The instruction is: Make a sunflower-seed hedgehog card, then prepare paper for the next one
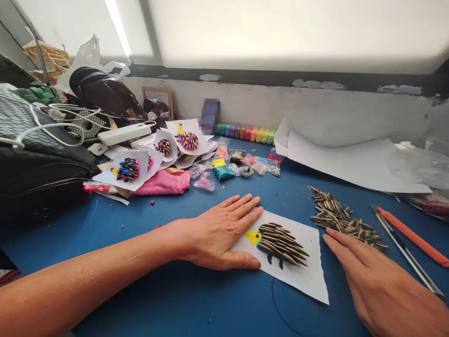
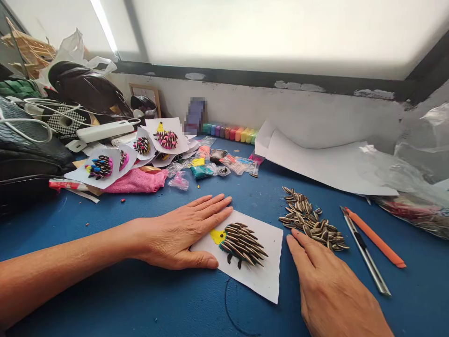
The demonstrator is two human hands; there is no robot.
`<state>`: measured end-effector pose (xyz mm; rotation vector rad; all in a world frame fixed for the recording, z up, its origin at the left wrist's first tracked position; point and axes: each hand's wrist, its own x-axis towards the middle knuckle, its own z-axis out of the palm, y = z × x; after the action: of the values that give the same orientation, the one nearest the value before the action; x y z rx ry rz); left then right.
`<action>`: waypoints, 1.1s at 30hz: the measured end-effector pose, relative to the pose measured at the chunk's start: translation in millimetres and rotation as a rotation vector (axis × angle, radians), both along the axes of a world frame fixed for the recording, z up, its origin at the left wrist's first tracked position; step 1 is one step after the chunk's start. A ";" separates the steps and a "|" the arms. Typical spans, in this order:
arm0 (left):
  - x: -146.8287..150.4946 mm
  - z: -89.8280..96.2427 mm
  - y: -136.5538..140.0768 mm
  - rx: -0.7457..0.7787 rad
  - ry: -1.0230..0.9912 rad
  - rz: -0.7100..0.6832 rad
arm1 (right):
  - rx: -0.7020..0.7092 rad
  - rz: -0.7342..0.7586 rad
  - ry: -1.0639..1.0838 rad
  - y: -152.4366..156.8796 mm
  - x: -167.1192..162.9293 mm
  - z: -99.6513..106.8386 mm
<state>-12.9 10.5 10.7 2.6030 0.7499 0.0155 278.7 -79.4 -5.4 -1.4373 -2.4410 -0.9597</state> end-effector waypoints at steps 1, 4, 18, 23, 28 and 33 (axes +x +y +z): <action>-0.1 0.5 -0.1 -0.007 0.003 0.004 | 0.018 0.019 -0.024 0.0 -1.7 3.1; -0.2 2.3 0.5 -0.018 0.006 0.003 | 0.064 0.027 -0.073 -0.5 -5.3 8.3; -0.1 1.8 2.8 0.008 -0.010 -0.035 | 0.100 -0.011 -0.153 3.3 -0.2 2.4; 1.4 2.9 3.0 0.003 -0.006 -0.034 | 0.071 0.004 -0.138 3.9 6.7 0.7; 3.9 4.3 -0.3 0.019 -0.013 -0.023 | 0.054 -0.040 -0.109 0.8 2.1 -2.5; 4.9 3.5 -2.6 0.021 -0.045 -0.018 | 0.092 -0.112 -0.052 -2.1 -5.7 6.3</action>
<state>-7.9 7.9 14.2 2.6198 0.7136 0.0769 273.0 -81.5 0.9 -1.5507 -2.3389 -1.1301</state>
